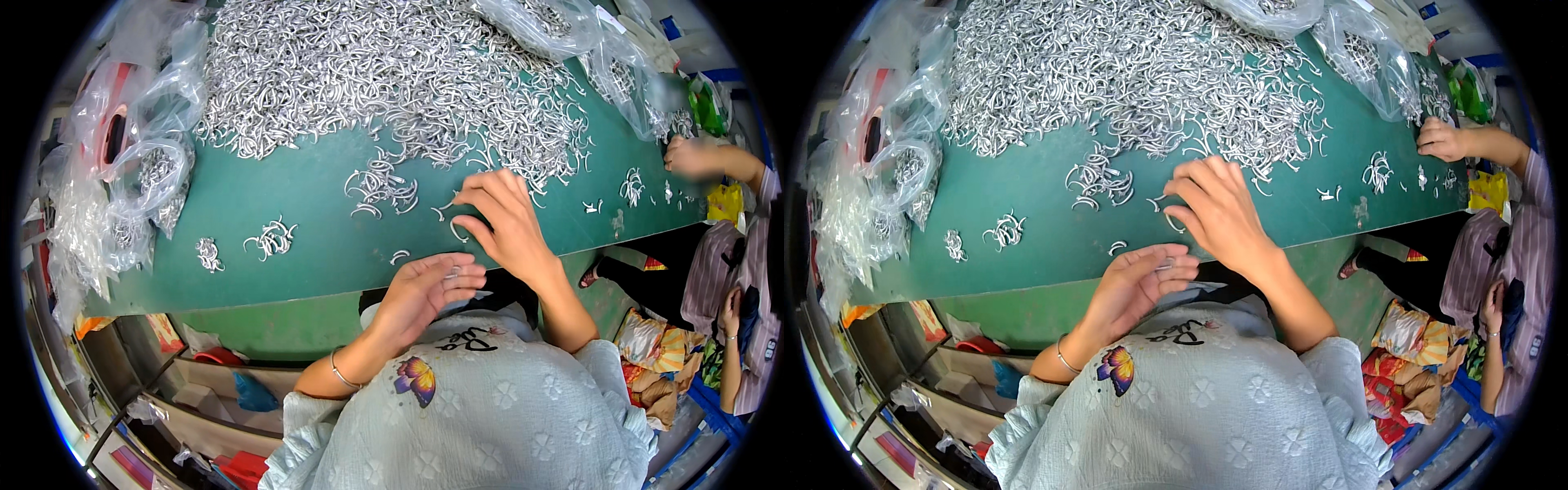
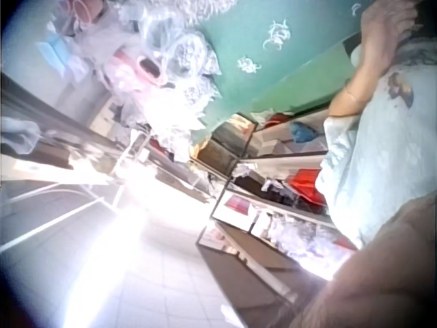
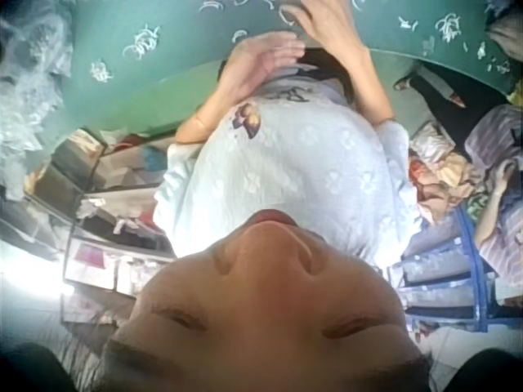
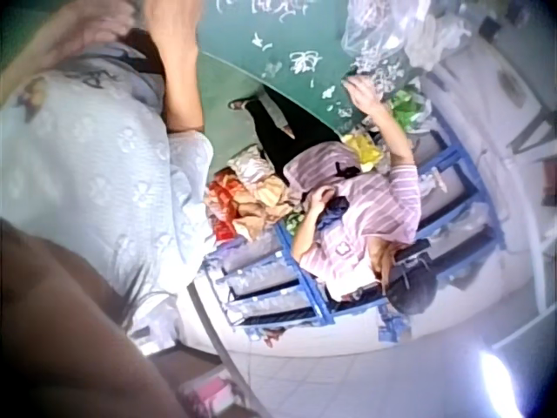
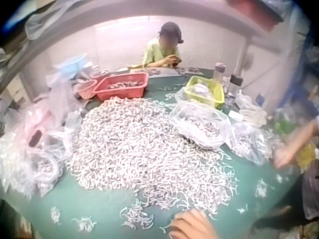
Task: The person sorts and arranges small curved metal parts on a green workbench, moving them between piles and into plastic bags.
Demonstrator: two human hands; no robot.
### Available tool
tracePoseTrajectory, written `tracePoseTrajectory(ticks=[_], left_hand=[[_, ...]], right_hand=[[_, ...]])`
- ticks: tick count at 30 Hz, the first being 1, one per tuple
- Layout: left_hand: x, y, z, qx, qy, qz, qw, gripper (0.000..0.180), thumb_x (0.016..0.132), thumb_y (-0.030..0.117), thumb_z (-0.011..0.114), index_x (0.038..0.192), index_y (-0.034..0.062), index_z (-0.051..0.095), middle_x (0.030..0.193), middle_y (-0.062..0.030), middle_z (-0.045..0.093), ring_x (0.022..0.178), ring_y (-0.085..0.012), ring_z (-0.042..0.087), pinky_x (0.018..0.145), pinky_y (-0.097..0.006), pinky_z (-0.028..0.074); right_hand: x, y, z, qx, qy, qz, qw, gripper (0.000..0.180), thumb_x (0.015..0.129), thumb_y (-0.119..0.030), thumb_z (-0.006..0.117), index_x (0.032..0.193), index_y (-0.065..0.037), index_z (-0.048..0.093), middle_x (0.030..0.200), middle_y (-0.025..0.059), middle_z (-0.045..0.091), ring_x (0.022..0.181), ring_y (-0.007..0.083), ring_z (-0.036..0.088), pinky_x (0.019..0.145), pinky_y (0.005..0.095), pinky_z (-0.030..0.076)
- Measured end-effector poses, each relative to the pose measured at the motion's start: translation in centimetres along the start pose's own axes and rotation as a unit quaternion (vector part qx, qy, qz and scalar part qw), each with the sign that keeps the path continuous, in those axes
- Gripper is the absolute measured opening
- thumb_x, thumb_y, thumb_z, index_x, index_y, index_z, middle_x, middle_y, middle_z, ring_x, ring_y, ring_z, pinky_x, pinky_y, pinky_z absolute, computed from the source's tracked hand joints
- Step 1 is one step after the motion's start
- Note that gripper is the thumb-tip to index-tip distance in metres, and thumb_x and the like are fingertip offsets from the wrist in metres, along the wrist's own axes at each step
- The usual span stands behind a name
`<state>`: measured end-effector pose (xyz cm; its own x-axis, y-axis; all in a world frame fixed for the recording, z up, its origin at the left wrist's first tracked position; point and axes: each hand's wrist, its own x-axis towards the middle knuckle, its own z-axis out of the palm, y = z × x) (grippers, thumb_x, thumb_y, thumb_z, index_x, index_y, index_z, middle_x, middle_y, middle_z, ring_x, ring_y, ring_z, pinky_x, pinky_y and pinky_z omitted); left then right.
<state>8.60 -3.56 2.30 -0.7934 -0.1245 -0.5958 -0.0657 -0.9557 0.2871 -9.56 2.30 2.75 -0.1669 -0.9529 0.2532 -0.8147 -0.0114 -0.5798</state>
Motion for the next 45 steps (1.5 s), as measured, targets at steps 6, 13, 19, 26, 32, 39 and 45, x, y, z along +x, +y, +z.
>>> tracePoseTrajectory(ticks=[6, 13, 19, 26, 32, 39, 45], left_hand=[[-0.9, -0.4, -0.2, 0.42, 0.008, 0.189, 0.888, 0.024, 0.098, 0.002, 0.047, 0.119, -0.0036, 0.058, 0.093, -0.0094, 0.065, 0.07, -0.0164, 0.058, 0.065, -0.028, 0.048], [0.9, -0.2, 0.5, 0.567, 0.122, 0.297, 0.759, 0.029, 0.093, -0.007, 0.049, 0.121, -0.0029, 0.052, 0.096, -0.0081, 0.061, 0.076, -0.0142, 0.058, 0.067, -0.029, 0.048], [1.5, -1.3, 0.7, 0.412, 0.113, 0.371, 0.824, 0.039, 0.093, -0.011, 0.041, 0.131, -0.0038, 0.042, 0.124, -0.0136, 0.054, 0.107, -0.0188, 0.055, 0.091, -0.03, 0.047], [2.3, -2.4, 0.3, 0.345, 0.115, 0.435, 0.823, 0.043, 0.091, -0.015, 0.034, 0.132, -0.0037, 0.041, 0.132, -0.0161, 0.048, 0.126, -0.0249, 0.048, 0.109, -0.038, 0.037], [2.6, -2.5, 1.4, 0.174, 0.087, 0.355, 0.915, 0.037, 0.097, -0.003, 0.044, 0.134, -0.0033, 0.039, 0.139, -0.0213, 0.046, 0.129, -0.0276, 0.047, 0.11, -0.038, 0.037], [5.0, -1.9, 6.3, 0.184, 0.074, 0.398, 0.896, 0.033, 0.098, 0.001, 0.046, 0.128, -0.0112, 0.046, 0.136, -0.0231, 0.049, 0.125, -0.0266, 0.052, 0.107, -0.035, 0.042], [9.8, -0.6, 12.9, 0.332, -0.089, 0.259, 0.902, 0.031, 0.095, -0.003, 0.048, 0.125, -0.0115, 0.052, 0.128, -0.0197, 0.057, 0.119, -0.0241, 0.057, 0.103, -0.031, 0.046]], right_hand=[[0.2, -0.1, 1.3, -0.093, -0.008, -0.002, 0.996, 0.023, 0.077, -0.008, 0.068, 0.098, -0.003, 0.059, 0.103, 0.0086, 0.052, 0.095, 0.026, 0.049, 0.078, 0.0379, 0.036], [-0.8, -0.6, -0.4, -0.088, -0.033, 0.0, 0.996, 0.013, 0.079, -0.006, 0.062, 0.091, -0.003, 0.057, 0.099, 0.008, 0.054, 0.092, 0.0257, 0.049, 0.078, 0.0381, 0.036], [-2.6, -2.0, 0.6, -0.062, -0.011, 0.052, 0.997, 0.023, 0.076, -0.009, 0.07, 0.094, -0.003, 0.057, 0.097, 0.0098, 0.055, 0.09, 0.0272, 0.05, 0.076, 0.0382, 0.037], [-2.8, -1.9, 1.7, -0.107, -0.01, 0.032, 0.994, 0.023, 0.078, -0.011, 0.068, 0.094, -0.003, 0.055, 0.091, 0.0106, 0.051, 0.088, 0.0282, 0.049, 0.075, 0.0395, 0.037], [-3.7, -2.5, 1.7, 0.091, 0.089, 0.108, 0.986, 0.014, 0.086, -0.001, 0.06, 0.095, -0.002, 0.049, 0.097, 0.0158, 0.053, 0.085, 0.0367, 0.052, 0.075, 0.0425, 0.043], [-3.2, -1.0, 2.1, 0.344, 0.238, 0.206, 0.885, 0.009, 0.093, -0.004, 0.054, 0.098, 0.0, 0.048, 0.099, 0.0142, 0.052, 0.087, 0.0257, 0.056, 0.071, 0.0343, 0.048], [-7.5, 5.0, -5.5, 0.173, 0.371, 0.224, 0.884, 0.01, 0.094, -0.01, 0.056, 0.094, 0.0, 0.054, 0.095, 0.0104, 0.055, 0.079, 0.0198, 0.055, 0.07, 0.031, 0.046]])
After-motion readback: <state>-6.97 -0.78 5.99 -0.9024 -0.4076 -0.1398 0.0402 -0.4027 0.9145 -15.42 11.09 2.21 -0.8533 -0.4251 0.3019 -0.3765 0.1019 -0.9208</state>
